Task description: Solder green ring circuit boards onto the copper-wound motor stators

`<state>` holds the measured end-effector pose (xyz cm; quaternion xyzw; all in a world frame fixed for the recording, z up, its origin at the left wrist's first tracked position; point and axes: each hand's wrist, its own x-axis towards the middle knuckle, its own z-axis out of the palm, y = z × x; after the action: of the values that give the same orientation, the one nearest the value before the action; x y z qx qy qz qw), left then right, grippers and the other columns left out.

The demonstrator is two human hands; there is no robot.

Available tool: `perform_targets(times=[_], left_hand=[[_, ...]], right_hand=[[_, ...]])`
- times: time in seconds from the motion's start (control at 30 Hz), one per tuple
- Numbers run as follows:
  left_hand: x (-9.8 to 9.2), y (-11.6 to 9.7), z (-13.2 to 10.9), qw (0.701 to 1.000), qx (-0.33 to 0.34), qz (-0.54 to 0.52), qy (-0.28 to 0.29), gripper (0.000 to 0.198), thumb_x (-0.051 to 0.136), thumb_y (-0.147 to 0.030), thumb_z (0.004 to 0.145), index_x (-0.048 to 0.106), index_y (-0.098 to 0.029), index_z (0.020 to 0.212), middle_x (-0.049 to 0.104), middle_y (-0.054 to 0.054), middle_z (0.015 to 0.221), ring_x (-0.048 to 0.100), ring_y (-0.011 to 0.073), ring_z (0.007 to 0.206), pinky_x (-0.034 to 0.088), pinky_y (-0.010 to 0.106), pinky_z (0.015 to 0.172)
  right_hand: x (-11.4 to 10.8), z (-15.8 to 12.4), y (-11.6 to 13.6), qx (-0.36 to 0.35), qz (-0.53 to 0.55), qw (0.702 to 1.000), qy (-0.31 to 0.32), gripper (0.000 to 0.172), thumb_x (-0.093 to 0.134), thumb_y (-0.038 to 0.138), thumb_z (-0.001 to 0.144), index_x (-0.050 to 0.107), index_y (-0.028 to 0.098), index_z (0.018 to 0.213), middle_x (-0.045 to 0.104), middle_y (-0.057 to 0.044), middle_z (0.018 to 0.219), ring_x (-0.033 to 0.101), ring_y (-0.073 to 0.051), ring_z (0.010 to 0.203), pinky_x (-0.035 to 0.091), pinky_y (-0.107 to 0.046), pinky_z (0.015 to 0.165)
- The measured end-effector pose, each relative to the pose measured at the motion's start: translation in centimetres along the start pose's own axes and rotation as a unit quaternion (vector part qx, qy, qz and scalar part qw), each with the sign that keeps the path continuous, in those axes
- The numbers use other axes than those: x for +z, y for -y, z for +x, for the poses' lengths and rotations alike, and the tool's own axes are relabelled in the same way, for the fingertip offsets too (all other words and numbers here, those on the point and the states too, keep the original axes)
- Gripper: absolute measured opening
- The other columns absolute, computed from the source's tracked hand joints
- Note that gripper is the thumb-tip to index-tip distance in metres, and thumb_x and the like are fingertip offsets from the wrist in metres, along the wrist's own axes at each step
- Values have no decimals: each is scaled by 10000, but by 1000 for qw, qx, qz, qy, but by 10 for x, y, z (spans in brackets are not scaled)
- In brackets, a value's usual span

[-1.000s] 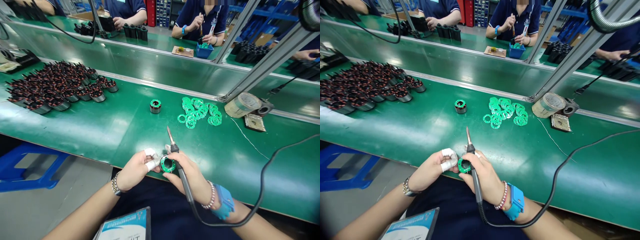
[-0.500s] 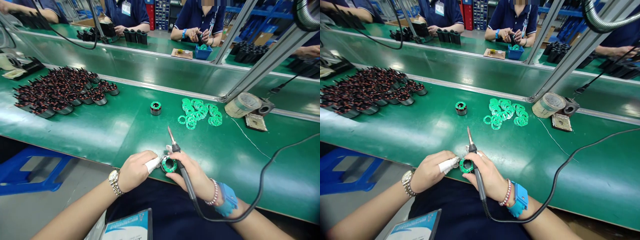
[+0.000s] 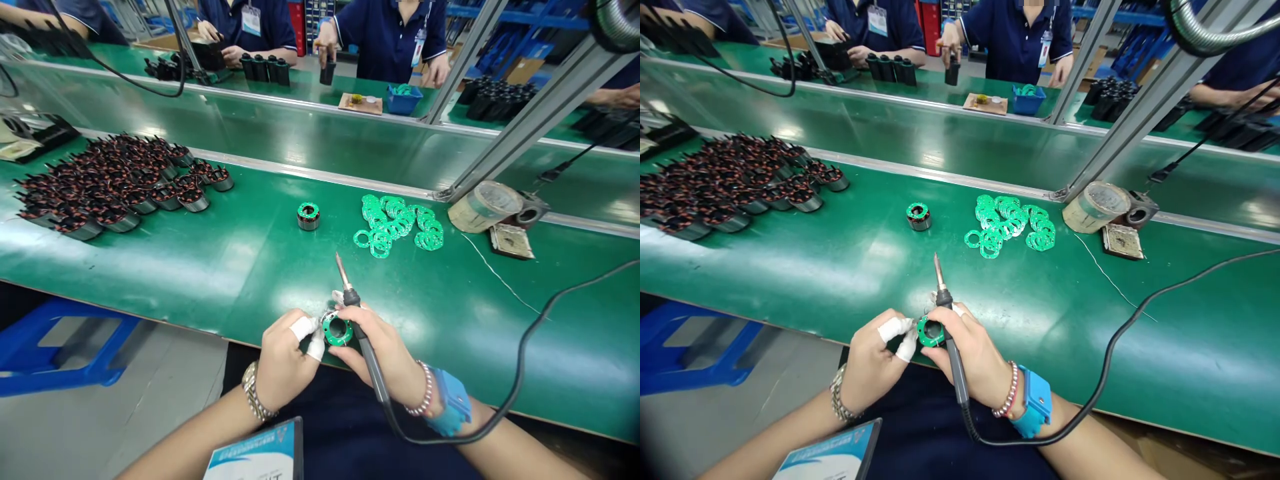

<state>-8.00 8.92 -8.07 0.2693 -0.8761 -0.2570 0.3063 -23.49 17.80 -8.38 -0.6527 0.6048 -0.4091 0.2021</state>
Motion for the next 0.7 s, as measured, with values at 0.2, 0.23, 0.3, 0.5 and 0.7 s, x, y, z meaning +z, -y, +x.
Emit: perform_targets(times=[0.2, 0.23, 0.3, 0.5, 0.7], left_hand=[[10, 7, -28, 995, 84, 47, 7, 370, 501, -67, 782, 488, -138, 1145, 610, 121, 1009, 563, 215, 957, 488, 344, 839], [10, 8, -29, 994, 91, 57, 8, 388, 500, -73, 785, 474, -137, 1167, 609, 126, 1026, 560, 224, 981, 487, 353, 854], [7, 10, -28, 994, 90, 57, 14, 395, 498, -88, 796, 467, -155, 1184, 611, 119, 1048, 563, 225, 1003, 490, 356, 871], [-9, 7, -5, 986, 110, 66, 108, 411, 510, -211, 829, 437, -148, 1229, 533, 149, 1222, 554, 236, 1071, 503, 361, 880], [-8, 9, 6, 982, 136, 29, 132, 292, 469, -133, 835, 540, -139, 1119, 589, 121, 1154, 580, 202, 1038, 510, 313, 869]], right_hand=[[4, -1, 0, 1, -5, 1000, -22, 371, 594, 207, 782, 429, 220, 1114, 560, -89, 1069, 536, -217, 1037, 461, -352, 880], [3, -1, -1, 0, -4, 1000, -21, 370, 593, 210, 784, 428, 219, 1115, 562, -90, 1065, 542, -215, 1027, 465, -351, 874], [0, 0, -2, -1, 0, 1000, -10, 389, 599, 225, 784, 418, 217, 1128, 566, -85, 1055, 565, -202, 982, 479, -333, 848], [-15, 3, -7, -10, 32, 999, 33, 501, 658, 264, 736, 389, 211, 1155, 569, -86, 1085, 586, -192, 956, 492, -307, 829], [-17, 7, -15, -42, 56, 997, 39, 451, 643, 264, 760, 407, 211, 1141, 584, -79, 1088, 578, -186, 1009, 478, -321, 870]])
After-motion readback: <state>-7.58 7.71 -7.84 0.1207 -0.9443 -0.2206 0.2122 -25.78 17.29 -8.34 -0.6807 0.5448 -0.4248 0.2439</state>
